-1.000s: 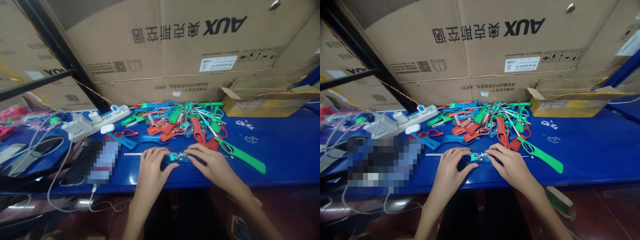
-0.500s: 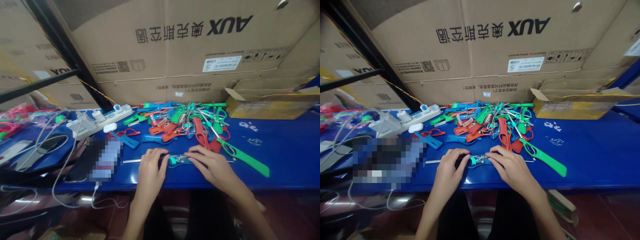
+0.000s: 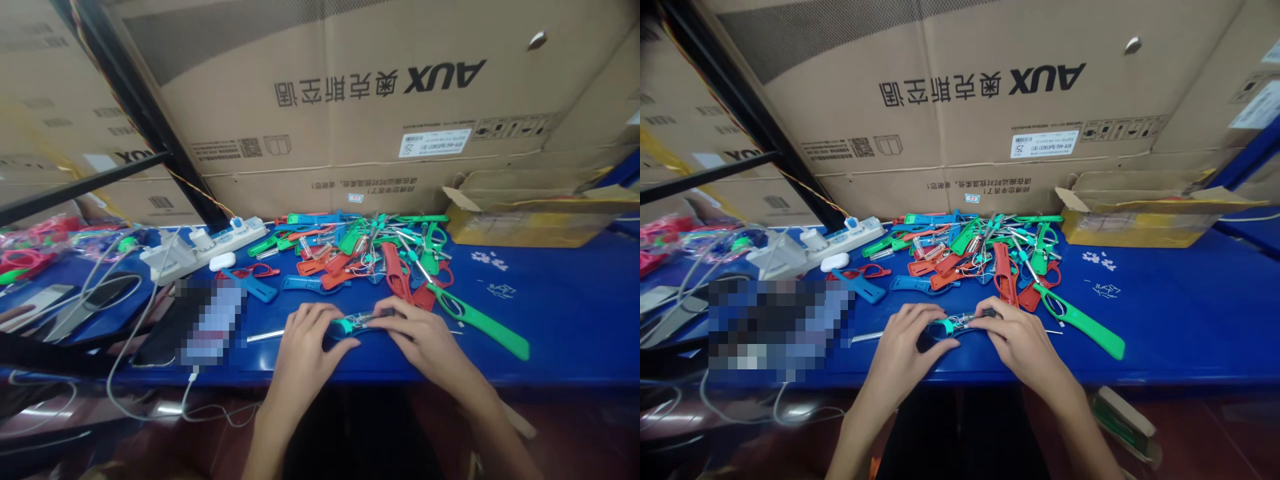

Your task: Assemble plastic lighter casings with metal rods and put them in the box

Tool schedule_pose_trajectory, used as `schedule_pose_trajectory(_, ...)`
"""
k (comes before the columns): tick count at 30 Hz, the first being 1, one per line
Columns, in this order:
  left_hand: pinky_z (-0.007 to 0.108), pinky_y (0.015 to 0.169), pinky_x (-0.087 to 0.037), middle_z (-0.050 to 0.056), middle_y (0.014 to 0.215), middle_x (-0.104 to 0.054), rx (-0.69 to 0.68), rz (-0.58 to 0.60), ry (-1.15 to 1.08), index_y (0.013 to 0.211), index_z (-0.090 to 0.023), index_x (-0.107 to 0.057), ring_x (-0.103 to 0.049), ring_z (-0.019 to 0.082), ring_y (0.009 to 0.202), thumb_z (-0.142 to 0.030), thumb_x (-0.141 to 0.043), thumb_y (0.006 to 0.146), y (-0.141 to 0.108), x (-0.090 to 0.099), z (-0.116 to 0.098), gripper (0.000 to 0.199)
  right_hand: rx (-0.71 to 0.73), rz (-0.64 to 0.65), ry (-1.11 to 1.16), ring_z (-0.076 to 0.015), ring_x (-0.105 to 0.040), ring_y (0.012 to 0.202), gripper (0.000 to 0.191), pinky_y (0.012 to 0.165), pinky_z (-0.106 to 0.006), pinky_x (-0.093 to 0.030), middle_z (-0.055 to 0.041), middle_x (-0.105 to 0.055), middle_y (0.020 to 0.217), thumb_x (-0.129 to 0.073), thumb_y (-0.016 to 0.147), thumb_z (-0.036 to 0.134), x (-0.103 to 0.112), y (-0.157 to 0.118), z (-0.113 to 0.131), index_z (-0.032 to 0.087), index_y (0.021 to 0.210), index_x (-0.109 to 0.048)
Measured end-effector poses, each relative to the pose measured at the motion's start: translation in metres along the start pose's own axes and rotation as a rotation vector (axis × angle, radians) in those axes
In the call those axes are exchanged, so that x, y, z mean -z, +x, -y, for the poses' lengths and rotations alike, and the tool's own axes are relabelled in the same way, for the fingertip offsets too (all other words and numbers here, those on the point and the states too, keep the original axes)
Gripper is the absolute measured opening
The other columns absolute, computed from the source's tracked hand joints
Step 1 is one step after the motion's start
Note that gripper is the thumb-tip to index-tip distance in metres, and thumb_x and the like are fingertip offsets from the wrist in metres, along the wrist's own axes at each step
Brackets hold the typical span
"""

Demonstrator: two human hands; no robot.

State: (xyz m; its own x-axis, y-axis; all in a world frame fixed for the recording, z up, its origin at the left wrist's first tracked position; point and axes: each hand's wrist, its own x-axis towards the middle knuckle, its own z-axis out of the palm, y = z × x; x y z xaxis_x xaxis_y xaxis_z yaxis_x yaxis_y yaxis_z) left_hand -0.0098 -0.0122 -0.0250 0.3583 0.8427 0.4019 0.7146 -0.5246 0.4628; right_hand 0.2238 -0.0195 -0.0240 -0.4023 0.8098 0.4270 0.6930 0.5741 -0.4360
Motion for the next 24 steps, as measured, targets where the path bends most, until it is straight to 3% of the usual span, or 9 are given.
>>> schedule_pose_trajectory(6, 0.039, 0.086, -0.045, 0.004, 0.116, -0.069, -0.038, 0.035, 0.013, 0.114, -0.026, -0.068, -0.06, 0.024, 0.105, -0.039, -0.074, 0.09, 0.0, 0.002, -0.002, 0.028, 0.02, 0.019, -0.091, -0.0201, -0.07, 0.105, 0.031, 0.085, -0.032, -0.059, -0.0064, -0.07, 0.127, -0.049, 0.104, 0.025, -0.002, 0.001, 0.006, 0.026, 0.13, -0.067)
schedule_pose_trajectory(12, 0.039, 0.087, -0.046, 0.004, 0.117, -0.068, -0.074, 0.046, 0.011, 0.119, -0.026, -0.068, -0.058, 0.024, 0.107, -0.035, -0.071, 0.094, 0.0, 0.001, -0.002, 0.028, 0.042, 0.065, -0.105, -0.0193, -0.068, 0.101, 0.027, 0.085, -0.033, -0.057, -0.0041, -0.071, 0.124, -0.048, 0.106, 0.027, -0.004, 0.003, 0.006, 0.026, 0.121, -0.07)
schedule_pose_trajectory(24, 0.043, 0.089, -0.045, 0.005, 0.121, -0.065, -0.084, 0.088, 0.082, 0.124, -0.027, -0.065, -0.057, 0.027, 0.11, -0.031, -0.066, 0.097, 0.0, 0.0, -0.004, 0.027, 0.184, 0.0, -0.223, -0.02, -0.066, 0.095, 0.027, 0.08, -0.033, -0.054, -0.0047, -0.073, 0.117, -0.048, 0.106, 0.028, -0.01, 0.001, 0.001, 0.023, 0.117, -0.071)
